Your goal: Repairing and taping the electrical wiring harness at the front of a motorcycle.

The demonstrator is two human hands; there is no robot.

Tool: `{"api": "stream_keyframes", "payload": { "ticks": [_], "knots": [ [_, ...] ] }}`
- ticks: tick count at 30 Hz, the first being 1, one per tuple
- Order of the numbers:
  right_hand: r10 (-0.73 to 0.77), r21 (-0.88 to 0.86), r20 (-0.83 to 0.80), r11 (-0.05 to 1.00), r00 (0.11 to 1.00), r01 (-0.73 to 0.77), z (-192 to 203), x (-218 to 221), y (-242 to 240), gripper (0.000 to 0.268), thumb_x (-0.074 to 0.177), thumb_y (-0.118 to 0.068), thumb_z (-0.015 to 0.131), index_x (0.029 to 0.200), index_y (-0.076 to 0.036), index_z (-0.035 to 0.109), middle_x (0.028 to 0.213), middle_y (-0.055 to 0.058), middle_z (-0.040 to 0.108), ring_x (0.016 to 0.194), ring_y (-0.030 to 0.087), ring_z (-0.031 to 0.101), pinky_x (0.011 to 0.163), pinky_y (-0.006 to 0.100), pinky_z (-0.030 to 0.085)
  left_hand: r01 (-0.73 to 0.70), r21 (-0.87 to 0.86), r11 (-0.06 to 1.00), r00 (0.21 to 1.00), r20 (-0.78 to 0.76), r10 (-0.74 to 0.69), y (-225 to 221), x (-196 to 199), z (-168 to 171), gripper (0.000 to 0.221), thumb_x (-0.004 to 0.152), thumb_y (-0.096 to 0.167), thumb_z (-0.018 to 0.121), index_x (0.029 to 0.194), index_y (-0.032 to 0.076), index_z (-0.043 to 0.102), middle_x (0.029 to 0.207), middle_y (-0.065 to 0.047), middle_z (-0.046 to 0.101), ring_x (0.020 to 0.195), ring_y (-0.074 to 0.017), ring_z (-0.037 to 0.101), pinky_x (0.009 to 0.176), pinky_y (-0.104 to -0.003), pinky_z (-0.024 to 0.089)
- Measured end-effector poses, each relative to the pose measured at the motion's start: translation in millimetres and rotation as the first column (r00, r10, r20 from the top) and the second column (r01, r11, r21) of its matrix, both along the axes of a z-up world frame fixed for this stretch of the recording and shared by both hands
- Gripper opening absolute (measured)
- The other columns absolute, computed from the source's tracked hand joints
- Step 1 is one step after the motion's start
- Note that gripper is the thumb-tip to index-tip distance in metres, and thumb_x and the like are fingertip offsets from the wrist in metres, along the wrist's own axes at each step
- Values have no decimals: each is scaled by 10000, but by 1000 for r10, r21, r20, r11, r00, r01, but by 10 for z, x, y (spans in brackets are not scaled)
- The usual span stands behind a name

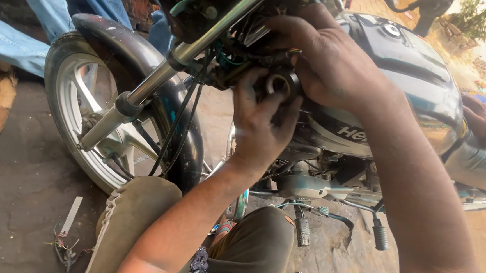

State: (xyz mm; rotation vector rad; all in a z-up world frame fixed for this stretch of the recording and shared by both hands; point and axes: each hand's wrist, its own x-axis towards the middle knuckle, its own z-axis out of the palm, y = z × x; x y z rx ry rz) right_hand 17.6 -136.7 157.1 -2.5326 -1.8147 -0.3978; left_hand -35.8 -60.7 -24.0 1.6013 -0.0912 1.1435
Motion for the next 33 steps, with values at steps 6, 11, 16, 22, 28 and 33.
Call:
{"api": "stream_keyframes", "payload": {
  "ticks": [6, 11, 16, 22, 28, 33],
  "knots": [
    [-57, 215, -138, 973, 989, 86, -22, 32, -54, 586, 791, 166, 552, 1342, -9, 648, 1210, 170, 721, 1148, 324, 693, 980, 403, 575, 49, 158, 986, 998, 24, -53, -26, -220, 264, 271, 892, 273, 829, 1065, 74, 769, 1376, -220, 555, 1280, -378, 550, 1076, -446, 523],
    [-183, 138, -258, 965, 949, 224, 87, 19, -183, 567, 791, 170, 524, 1304, -38, 649, 1223, 123, 733, 1192, 250, 709, 1005, 394, 565, 346, -58, 937, 933, -85, -349, 252, -179, 554, 333, 870, 306, 822, 1132, 108, 765, 1202, -138, 682, 1113, -275, 671, 930, -388, 579],
    [-201, 18, -247, 977, 948, 212, 88, -73, -256, 689, 801, 64, 760, 1449, -55, 559, 1299, 151, 681, 1208, 290, 671, 976, 398, 546, 579, -20, 815, 807, 155, -570, 505, 50, 435, 621, 852, 256, 908, 1351, 24, 620, 1300, -145, 660, 1208, -257, 657, 1079, -391, 531],
    [-144, 133, -108, 979, 984, 157, 5, -137, -260, 702, 818, -82, 944, 1402, -58, 557, 1375, 146, 668, 1296, 315, 651, 1079, 416, 531, 245, 392, 887, 969, -138, -207, 715, 191, 451, 383, 957, 117, 772, 1320, 115, 648, 1193, -66, 717, 1095, -227, 682, 919, -375, 568],
    [-122, 204, -85, 969, 989, 138, -29, -64, -299, 729, 688, -126, 988, 1280, -46, 571, 1229, 172, 665, 1127, 338, 682, 926, 400, 550, 10, 508, 862, 1000, 13, -19, 718, 346, 323, 593, 930, 220, 807, 1419, 1, 554, 1342, -163, 614, 1218, -320, 602, 1030, -488, 466],
    [-49, 237, 48, 971, 998, 36, -14, -95, -225, 663, 796, -85, 976, 1307, -31, 557, 1232, 164, 699, 1128, 321, 715, 944, 394, 579, 27, 434, 900, 996, 64, -61, 658, 497, 210, 299, 1014, 234, 761, 1228, 85, 615, 1147, -59, 704, 1131, -264, 677, 1088, -478, 451]
  ]
}}
